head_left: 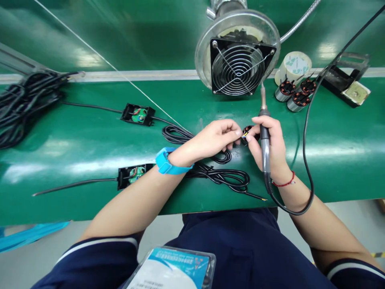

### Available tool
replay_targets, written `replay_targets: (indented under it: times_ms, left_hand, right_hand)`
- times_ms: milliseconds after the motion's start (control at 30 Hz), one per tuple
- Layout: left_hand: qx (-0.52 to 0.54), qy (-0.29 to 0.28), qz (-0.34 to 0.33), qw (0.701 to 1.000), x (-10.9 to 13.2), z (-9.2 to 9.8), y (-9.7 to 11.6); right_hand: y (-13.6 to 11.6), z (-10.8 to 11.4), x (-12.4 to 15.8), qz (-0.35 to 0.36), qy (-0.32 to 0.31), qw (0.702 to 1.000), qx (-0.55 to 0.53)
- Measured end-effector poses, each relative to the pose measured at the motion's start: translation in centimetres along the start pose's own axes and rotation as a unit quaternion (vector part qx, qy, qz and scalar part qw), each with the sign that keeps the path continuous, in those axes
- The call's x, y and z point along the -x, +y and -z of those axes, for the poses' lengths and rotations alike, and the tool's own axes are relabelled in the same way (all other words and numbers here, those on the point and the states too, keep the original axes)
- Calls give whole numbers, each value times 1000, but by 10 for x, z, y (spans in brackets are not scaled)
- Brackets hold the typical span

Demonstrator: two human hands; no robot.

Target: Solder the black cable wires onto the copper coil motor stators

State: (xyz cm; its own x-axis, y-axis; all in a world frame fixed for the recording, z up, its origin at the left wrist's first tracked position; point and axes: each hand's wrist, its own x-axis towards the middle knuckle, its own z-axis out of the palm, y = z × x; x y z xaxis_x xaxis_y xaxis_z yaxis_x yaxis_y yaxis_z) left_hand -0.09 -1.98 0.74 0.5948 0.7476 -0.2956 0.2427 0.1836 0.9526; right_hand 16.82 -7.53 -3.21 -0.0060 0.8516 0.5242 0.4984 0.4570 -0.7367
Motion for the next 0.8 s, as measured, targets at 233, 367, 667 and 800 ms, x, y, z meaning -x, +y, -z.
replay_targets:
  times_ms: [233, 367, 667, 800]
  left_hand:
    - [70, 19, 84, 994, -2, 0, 3]
    - [84, 29, 75, 993, -4, 0, 0]
    - [79, 36, 93, 992, -4, -3, 6]
    - [82, 49, 95, 991, -4, -4, 9]
  right_hand:
    - [2, 3, 1, -19, -39, 999, -13]
    - [4, 7, -1, -18, -60, 998, 9]
    - [1, 21, -6, 28, -111, 991, 76]
    - [3, 18, -5, 51, -128, 989, 51]
